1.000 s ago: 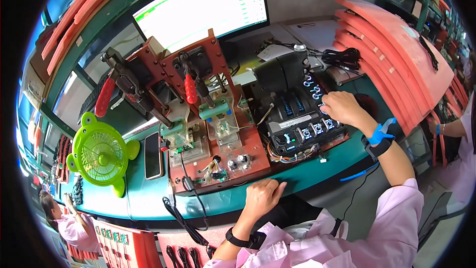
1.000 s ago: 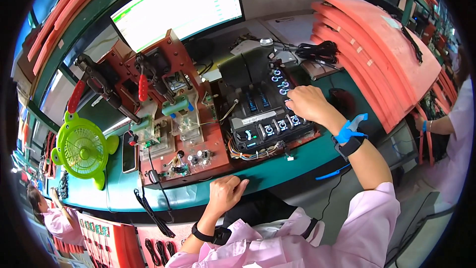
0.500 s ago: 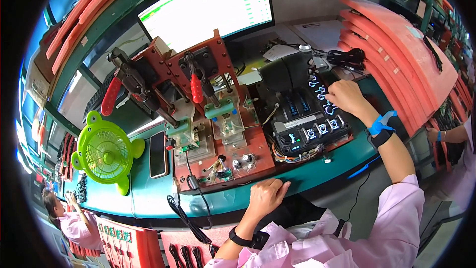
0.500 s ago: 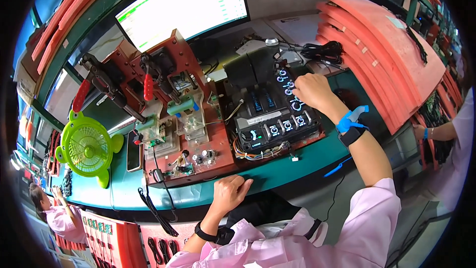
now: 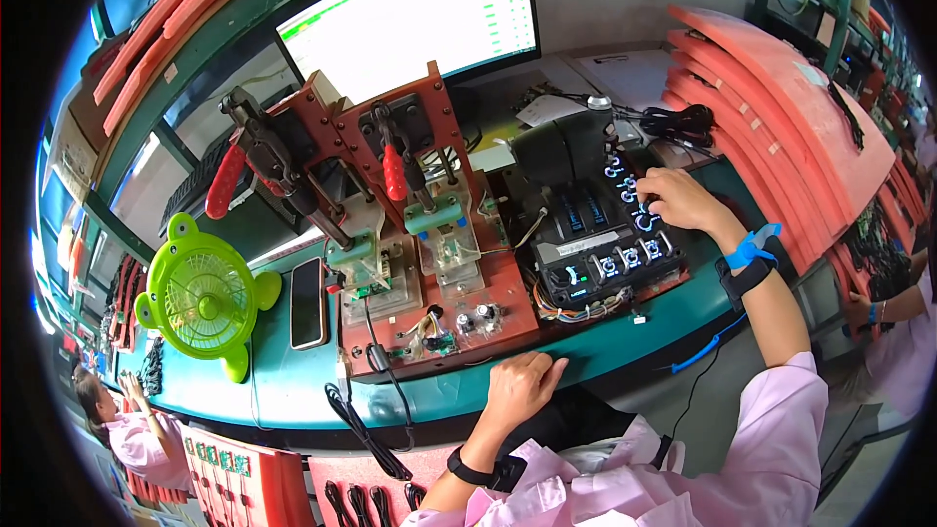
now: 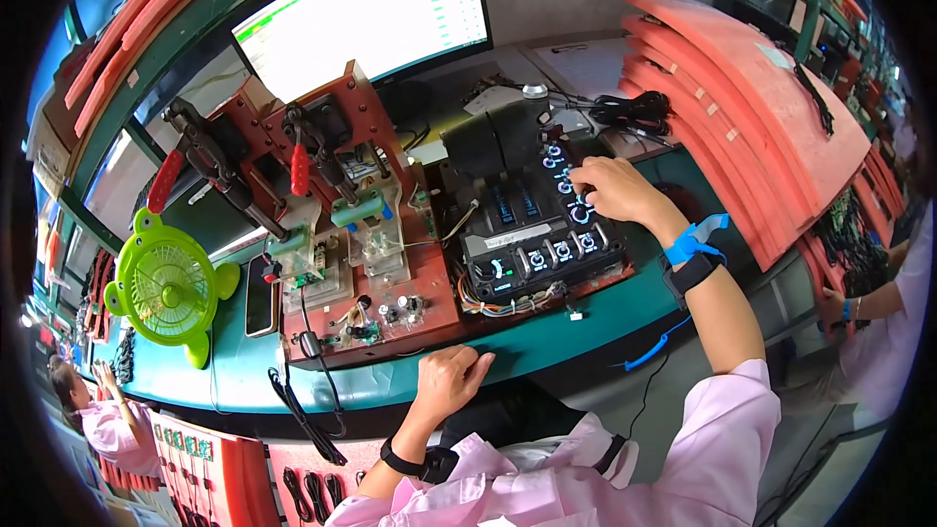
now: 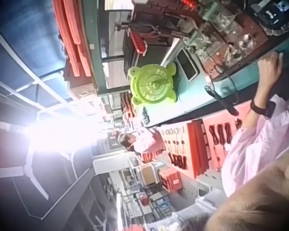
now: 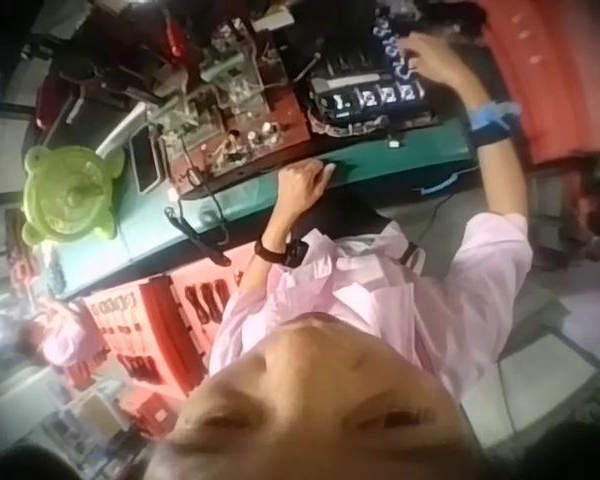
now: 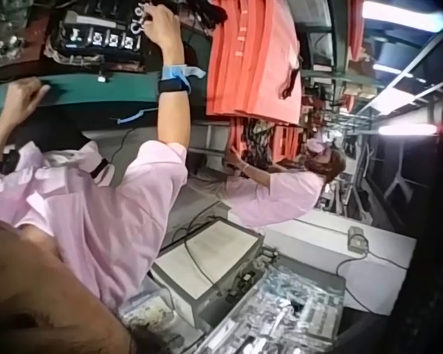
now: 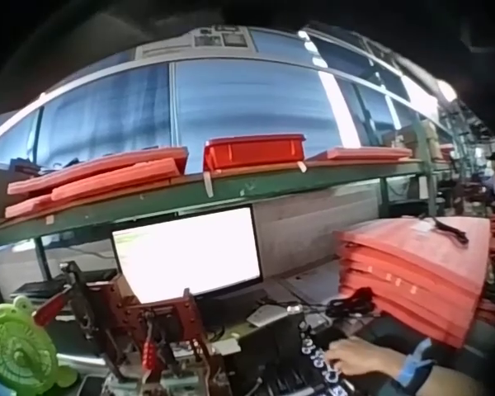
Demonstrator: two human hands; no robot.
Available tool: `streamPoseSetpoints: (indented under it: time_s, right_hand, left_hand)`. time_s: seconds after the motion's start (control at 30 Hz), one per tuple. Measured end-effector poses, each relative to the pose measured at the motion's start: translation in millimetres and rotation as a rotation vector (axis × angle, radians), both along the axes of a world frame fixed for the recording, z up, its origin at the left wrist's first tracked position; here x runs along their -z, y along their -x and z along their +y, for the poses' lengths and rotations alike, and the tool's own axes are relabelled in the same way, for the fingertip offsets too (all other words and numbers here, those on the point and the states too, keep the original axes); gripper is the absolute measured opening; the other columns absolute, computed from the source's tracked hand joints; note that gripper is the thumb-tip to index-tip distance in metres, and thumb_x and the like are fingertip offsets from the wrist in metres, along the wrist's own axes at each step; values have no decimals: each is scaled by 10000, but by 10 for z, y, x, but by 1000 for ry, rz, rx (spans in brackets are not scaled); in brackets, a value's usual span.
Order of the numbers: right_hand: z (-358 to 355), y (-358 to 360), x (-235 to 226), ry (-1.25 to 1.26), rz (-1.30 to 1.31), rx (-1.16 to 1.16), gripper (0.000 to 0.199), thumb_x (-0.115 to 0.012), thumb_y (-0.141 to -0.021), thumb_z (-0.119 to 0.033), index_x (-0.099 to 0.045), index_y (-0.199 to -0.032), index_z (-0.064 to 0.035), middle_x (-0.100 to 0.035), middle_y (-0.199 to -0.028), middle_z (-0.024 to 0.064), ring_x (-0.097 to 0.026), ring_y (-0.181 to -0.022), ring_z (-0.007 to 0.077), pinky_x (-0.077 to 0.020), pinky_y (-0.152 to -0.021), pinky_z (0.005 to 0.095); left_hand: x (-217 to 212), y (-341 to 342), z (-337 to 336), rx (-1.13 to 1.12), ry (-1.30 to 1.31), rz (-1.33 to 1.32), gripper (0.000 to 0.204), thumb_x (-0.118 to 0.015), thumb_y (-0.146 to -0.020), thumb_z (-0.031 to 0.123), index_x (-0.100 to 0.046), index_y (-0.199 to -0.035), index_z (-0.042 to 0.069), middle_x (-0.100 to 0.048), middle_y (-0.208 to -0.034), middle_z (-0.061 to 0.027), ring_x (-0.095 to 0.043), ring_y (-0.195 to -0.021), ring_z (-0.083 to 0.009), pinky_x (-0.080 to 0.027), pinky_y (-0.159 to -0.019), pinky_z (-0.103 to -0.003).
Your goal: The person picks up a circuit board, brushes it, and connects a cable before placing it into a testing machine. They press buttons on a control panel to run the test, then disconnect the cable and place the board onto a foam sheet.
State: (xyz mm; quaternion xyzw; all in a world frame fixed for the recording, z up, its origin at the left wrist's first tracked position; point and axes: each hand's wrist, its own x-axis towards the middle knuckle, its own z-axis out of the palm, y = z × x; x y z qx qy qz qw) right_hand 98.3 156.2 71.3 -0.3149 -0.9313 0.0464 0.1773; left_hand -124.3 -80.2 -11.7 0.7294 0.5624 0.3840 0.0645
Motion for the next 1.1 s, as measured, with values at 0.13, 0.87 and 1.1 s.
streamPoseSetpoints:
  time_s: [0.13, 0.87, 1.1]
  right_hand:
    - [-14, 18, -7, 211, 99, 59, 280, -569, -648, -31, -558, -927, -40, -492, -778, 88, -496, -700, 231, -406, -613, 336]
    - [857, 308, 144, 352, 324, 114, 186, -660, -647, -98, -631, -792, 15, -596, -674, 37, -493, -591, 87, -374, -510, 214]
    - [1057, 415, -93, 583, 156, 203, 251, -662, -647, -120, -610, -844, 27, -604, -689, 105, -523, -579, 144, -410, -520, 279]
  left_hand:
    - [0, -1, -10, -13, -1, 4, 303, -614, -738, 170, -443, -528, 32, -452, -495, -95, -467, -443, -283, -342, -398, -359]
    - [-8, -25, -10, -21, -22, 14, 282, -613, -743, 199, -473, -551, 47, -456, -500, -84, -484, -454, -271, -361, -400, -355]
    - [20, 23, -18, -9, -13, 30, 283, -615, -742, 204, -473, -553, 48, -460, -503, -85, -490, -458, -269, -363, -399, -353]
